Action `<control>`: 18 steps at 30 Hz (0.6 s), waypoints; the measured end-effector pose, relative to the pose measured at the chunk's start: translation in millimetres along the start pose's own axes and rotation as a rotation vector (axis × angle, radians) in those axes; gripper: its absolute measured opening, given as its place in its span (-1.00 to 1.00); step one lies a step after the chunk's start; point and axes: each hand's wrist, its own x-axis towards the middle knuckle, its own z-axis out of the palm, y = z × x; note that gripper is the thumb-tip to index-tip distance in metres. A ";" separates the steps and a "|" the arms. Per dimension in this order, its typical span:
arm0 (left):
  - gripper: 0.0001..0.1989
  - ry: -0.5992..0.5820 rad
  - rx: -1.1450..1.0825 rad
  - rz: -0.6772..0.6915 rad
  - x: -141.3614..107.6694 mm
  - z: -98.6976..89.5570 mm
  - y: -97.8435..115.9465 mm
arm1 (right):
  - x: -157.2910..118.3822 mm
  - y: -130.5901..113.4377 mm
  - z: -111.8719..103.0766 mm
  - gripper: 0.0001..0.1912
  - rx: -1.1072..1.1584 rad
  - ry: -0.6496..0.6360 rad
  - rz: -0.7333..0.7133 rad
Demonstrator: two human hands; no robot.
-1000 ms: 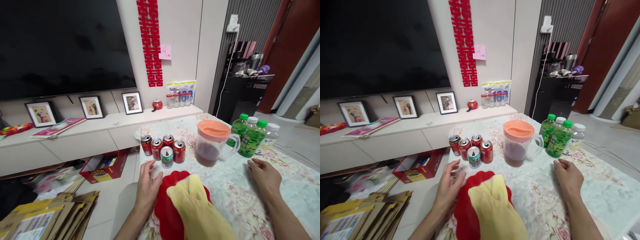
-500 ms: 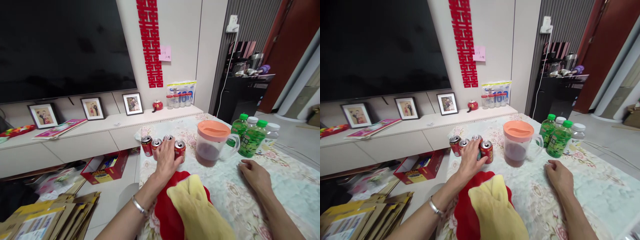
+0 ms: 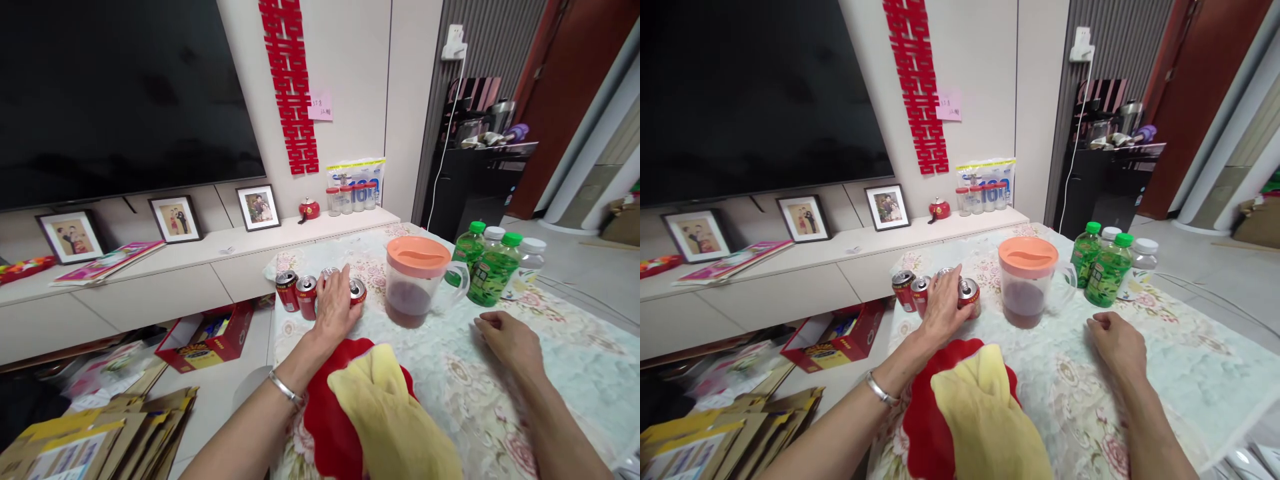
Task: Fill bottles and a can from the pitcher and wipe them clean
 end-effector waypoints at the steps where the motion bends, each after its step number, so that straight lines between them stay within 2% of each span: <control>1: -0.17 0.022 -0.013 -0.007 -0.7 -2.6 0.9 | -1.3 -2.5 -6.9 -0.68 0.035 -0.052 0.007; 4: -0.15 0.103 -0.064 -0.035 -4.6 -17.2 4.4 | -14.6 -18.7 -30.9 -0.60 0.183 -0.281 -0.088; 7: -0.16 0.268 -0.162 -0.049 -12.4 -37.8 9.4 | -48.4 -50.7 -56.0 -0.43 0.324 -0.538 -0.263; 9: -0.18 0.336 -0.215 -0.050 -20.0 -51.0 13.6 | -81.4 -76.6 -69.1 -0.45 0.401 -0.830 -0.492; 10: -0.18 0.352 -0.235 -0.062 -24.5 -56.7 15.6 | -99.6 -88.7 -73.1 -0.43 0.388 -0.904 -0.617; 12: -0.19 0.369 -0.256 -0.092 -34.5 -65.8 18.8 | -135.4 -108.2 -73.8 -0.16 0.256 -1.038 -0.815; 13: -0.21 0.377 -0.254 -0.104 -39.9 -69.3 19.8 | -151.2 -115.1 -70.4 -0.07 0.188 -1.073 -0.860; 15: -0.25 0.399 -0.238 -0.127 -51.0 -74.5 20.0 | -174.2 -123.8 -58.6 -0.02 0.074 -1.077 -0.914; 18: -0.30 0.420 -0.232 -0.186 -68.0 -79.3 16.7 | -180.1 -128.9 -47.1 -0.18 0.038 -1.009 -0.944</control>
